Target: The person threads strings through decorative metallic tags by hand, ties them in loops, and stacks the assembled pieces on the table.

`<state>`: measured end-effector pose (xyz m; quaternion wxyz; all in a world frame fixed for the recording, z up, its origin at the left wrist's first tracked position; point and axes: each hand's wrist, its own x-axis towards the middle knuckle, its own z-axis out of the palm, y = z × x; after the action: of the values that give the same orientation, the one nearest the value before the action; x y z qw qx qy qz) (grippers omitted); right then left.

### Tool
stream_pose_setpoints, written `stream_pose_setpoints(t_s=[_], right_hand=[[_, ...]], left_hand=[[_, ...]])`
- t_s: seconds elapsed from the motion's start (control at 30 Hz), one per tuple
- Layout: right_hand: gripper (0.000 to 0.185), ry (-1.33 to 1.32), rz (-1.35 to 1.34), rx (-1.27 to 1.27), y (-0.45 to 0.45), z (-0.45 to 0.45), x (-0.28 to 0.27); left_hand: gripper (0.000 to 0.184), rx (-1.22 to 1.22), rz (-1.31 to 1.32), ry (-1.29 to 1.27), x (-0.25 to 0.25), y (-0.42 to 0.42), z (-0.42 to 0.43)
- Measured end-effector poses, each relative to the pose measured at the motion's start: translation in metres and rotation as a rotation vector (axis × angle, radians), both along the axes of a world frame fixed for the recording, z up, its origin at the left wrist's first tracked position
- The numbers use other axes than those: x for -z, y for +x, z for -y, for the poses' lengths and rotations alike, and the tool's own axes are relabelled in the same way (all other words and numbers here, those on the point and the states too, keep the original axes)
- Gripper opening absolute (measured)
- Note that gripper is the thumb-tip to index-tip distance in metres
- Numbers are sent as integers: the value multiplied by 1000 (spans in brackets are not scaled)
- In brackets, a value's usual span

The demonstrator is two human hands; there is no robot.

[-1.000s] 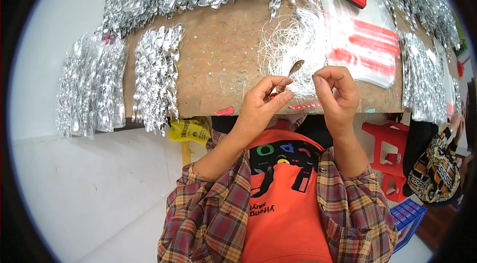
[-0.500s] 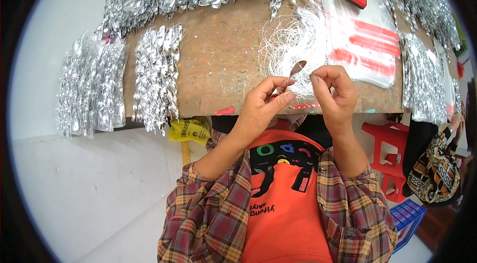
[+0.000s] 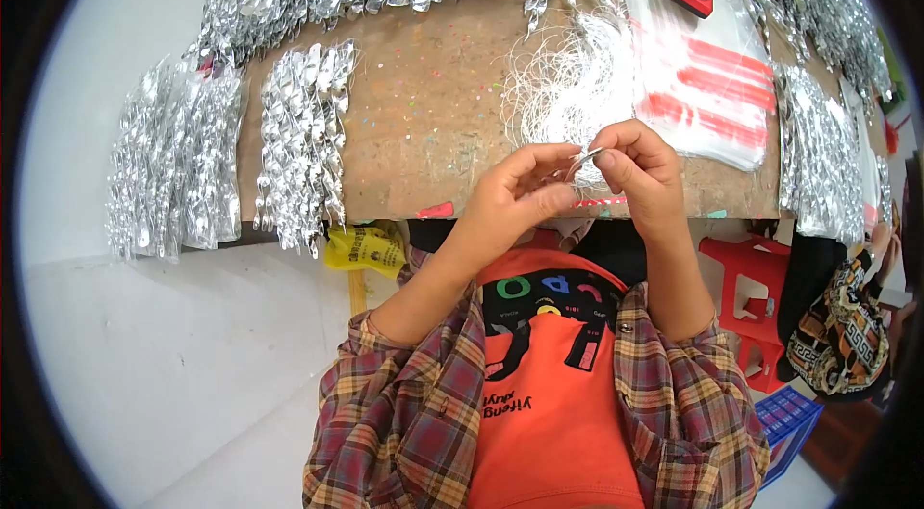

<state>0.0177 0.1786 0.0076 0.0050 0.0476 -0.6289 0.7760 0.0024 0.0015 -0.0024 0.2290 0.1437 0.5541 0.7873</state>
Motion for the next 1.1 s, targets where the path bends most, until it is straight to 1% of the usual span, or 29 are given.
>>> stream_pose_setpoints(t_s=[0.1, 0.17, 0.3, 0.37, 0.47, 0.6, 0.7, 0.77, 0.8, 0.87, 0.93, 0.97, 1.0, 1.03, 1.1], right_hand=[[9, 16, -34, -17, 1, 2, -1], [10, 34, -61, -23, 2, 1, 0], [9, 61, -52, -32, 3, -1, 0], [9, 58, -59, -23, 3, -1, 0], [9, 44, -50, -21, 2, 0, 1], [9, 50, -53, -11, 1, 1, 4], [9, 64, -51, -8, 1, 2, 3], [9, 89, -60, 14, 1, 1, 4], [11, 110, -71, 2, 1, 1, 7], [14, 155, -92, 11, 1, -2, 6], [18, 86, 2, -17, 2, -2, 2], [18, 95, -6, -8, 2, -3, -1], [21, 148, -36, -28, 3, -3, -2], [23, 200, -65, -51, 3, -2, -4], [22, 190, -124, -56, 3, 4, -5]], left_hand=[[29, -13, 11, 26, -14, -9, 2], [23, 18, 42, 13, -21, -11, 3], [19, 10, 26, 29, -21, -12, 0], [16, -22, 32, 87, -18, -11, 0], [19, -6, 9, 93, -15, -11, 2], [17, -27, 16, 62, -17, -10, 1], [13, -5, -53, 28, -16, -13, 2], [9, 0, -163, -93, -15, -14, 3], [9, 18, -175, -72, -14, -14, 1], [7, -101, -229, -30, -12, -14, -2], [8, -99, -255, -28, -13, -15, -1], [8, -116, -270, -51, -13, -16, 0], [8, -105, -354, -118, -16, -17, 1], [8, -103, -359, -114, -19, -18, 0], [7, -113, -567, -232, -22, -16, -4]])
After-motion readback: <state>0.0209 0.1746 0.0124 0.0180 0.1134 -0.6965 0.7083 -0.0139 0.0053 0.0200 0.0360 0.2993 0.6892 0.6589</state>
